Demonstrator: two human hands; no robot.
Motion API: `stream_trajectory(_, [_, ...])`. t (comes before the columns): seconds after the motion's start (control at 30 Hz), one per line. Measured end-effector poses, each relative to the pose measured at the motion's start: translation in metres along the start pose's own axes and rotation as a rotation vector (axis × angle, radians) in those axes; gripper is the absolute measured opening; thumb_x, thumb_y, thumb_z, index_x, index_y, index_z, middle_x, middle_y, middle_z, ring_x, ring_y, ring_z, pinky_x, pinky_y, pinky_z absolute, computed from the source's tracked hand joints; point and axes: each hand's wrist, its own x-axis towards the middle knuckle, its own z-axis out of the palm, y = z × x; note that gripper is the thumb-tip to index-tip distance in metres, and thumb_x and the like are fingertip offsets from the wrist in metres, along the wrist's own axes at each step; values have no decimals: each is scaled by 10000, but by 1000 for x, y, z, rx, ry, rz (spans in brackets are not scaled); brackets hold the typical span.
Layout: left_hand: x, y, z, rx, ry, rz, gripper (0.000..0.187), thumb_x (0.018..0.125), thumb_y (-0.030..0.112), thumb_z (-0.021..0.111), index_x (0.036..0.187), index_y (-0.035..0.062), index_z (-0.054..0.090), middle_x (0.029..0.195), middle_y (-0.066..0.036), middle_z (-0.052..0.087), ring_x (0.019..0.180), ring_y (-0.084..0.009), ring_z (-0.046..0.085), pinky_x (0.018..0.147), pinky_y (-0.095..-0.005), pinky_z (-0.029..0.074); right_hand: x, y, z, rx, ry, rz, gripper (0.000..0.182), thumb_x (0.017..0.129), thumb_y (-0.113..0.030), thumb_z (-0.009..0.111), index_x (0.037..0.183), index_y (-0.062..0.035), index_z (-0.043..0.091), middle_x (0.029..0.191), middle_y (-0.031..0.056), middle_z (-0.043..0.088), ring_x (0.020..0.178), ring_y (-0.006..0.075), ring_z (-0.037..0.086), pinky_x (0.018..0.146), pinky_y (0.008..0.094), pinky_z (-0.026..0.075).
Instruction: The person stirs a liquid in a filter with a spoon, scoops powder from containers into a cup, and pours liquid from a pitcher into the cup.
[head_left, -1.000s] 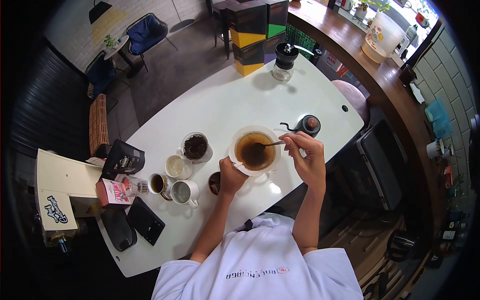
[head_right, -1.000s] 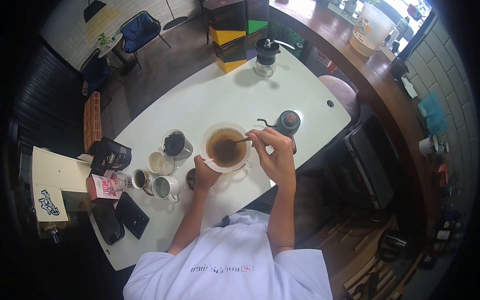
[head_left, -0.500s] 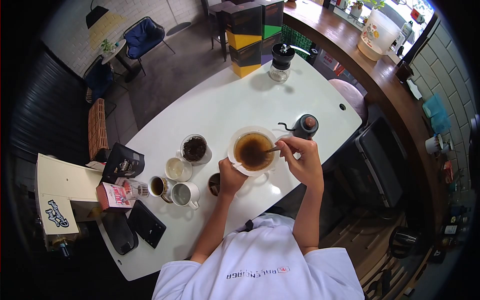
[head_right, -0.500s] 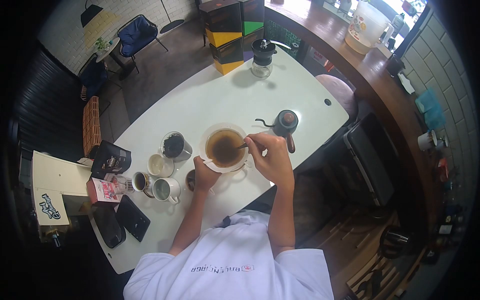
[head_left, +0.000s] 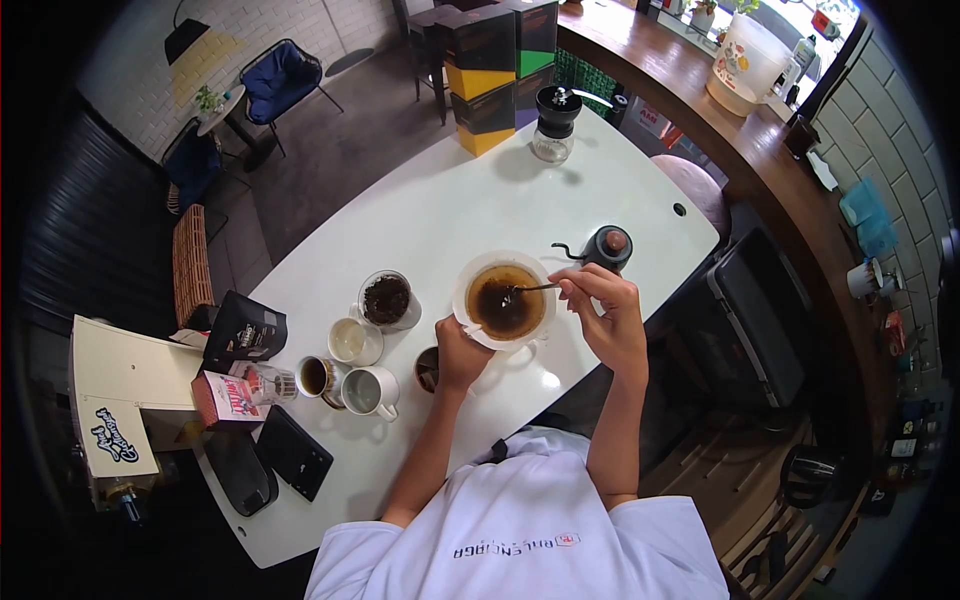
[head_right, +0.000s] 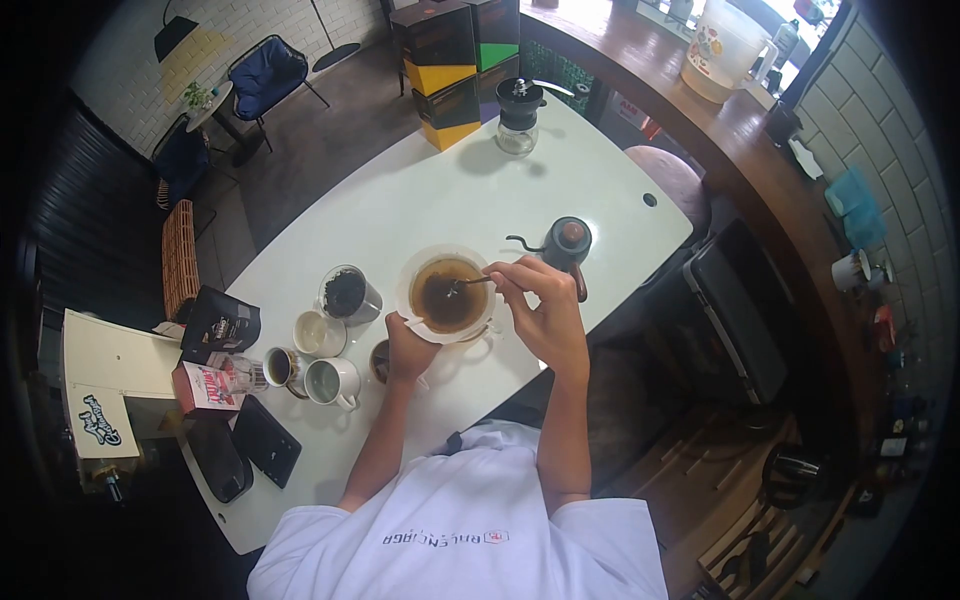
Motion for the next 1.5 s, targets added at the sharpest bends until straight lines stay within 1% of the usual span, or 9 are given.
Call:
stream_trajectory(0.07, [-1,4,-1,24,20,22,374,667,96,875,981,-24,711,891,-136,754,847,-237,749,761,-332,572,1,0,2,-30,7,-3,136,943,-44,653,1016,40,730,726,48,605,648,102,573,598,246,469])
stream_trajectory(0.13, [-1,5,0,47,38,44,377,664,100,878,980,-22,712,887,-136,754,846,-240,749,762,-332,572,1,-1,4,-92,3,67,113,902,-26,674,982,17,740,720,103,633,647,142,605,601,291,451])
stream_trajectory(0.33, [-1,-4,2,-35,-22,-75,373,671,73,874,983,-16,690,931,-123,737,852,-213,714,776,-354,533,1,6,11,-76,29,58,116,909,-44,674,911,62,720,687,123,654,570,144,578,543,295,439])
stream_trajectory(0.53, [-4,-7,3,-17,28,-39,382,661,76,883,981,-17,695,928,-123,741,855,-209,717,782,-345,534,1,1,13,-6,49,91,110,908,-32,664,916,60,723,699,117,674,566,135,578,552,280,449])
stream_trajectory(0.6, [-2,-4,2,-47,22,5,377,666,91,874,987,-21,711,901,-141,755,864,-241,749,776,-338,572,2,3,13,1,63,76,100,902,-24,666,922,54,727,702,110,671,575,132,577,565,275,451])
stream_trajectory(0.67, [-1,-5,2,-43,22,0,380,665,92,874,988,-21,710,899,-140,755,863,-241,750,775,-338,573,3,3,13,6,78,63,94,895,-16,669,928,47,731,705,103,668,584,128,575,577,271,453])
stream_trajectory(0.97, [-1,-3,2,-31,18,-23,376,670,105,875,984,-20,711,893,-137,756,859,-243,751,768,-339,573,4,6,14,-128,66,-5,91,889,-20,679,922,52,723,693,116,636,564,139,538,539,303,413])
stream_trajectory(1.27, [0,7,0,20,29,39,378,670,114,876,984,-19,712,893,-138,755,856,-256,750,770,-342,572,2,0,12,-68,38,94,126,906,-41,677,894,78,717,683,130,675,562,144,617,551,276,467])
stream_trajectory(1.5, [-2,1,2,7,45,9,373,675,107,870,988,-20,713,896,-140,754,862,-255,749,777,-344,572,4,0,13,-81,110,9,96,899,-15,672,939,59,717,713,128,662,561,151,586,553,294,449])
